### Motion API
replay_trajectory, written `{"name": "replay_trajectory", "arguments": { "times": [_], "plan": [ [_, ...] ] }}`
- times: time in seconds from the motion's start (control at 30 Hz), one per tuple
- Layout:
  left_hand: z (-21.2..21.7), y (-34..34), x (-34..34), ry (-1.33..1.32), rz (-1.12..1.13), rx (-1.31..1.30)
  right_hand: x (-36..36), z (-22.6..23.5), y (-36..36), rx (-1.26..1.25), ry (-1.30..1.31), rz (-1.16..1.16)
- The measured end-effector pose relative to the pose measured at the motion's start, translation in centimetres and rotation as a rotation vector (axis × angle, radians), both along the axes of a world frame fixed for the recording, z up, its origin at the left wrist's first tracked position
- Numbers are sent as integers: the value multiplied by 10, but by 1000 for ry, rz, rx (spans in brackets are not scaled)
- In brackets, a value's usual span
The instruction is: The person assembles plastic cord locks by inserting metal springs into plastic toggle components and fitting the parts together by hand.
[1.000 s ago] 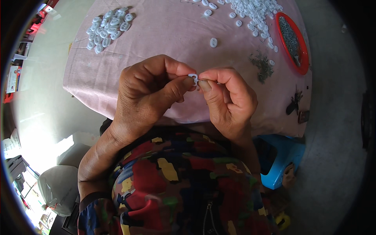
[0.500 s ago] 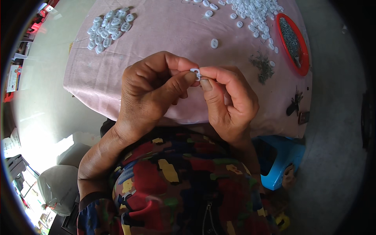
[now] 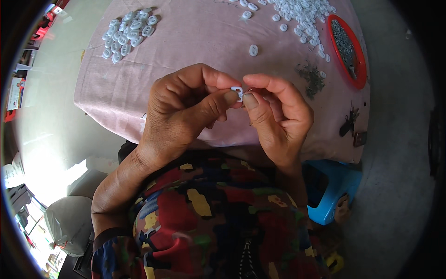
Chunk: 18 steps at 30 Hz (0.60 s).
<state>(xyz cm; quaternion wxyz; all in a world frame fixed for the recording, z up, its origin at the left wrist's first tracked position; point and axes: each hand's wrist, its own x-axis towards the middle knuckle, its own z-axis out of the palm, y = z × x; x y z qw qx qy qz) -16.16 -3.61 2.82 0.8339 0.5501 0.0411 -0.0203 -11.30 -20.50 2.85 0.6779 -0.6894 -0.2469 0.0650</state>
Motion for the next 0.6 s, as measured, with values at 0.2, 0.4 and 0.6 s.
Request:
{"name": "replay_trajectory", "arguments": {
  "times": [0.2,0.4,0.6],
  "plan": [
    [2,-2,-1,-13,5,15,1,-2,-1,52,25,34],
    [4,-3,-2,-23,40,-9,-4,-1,3,33,-41,5],
    [5,-4,-3,-33,61,23,-3,-9,3,-19,-183,-44]
  ]
}}
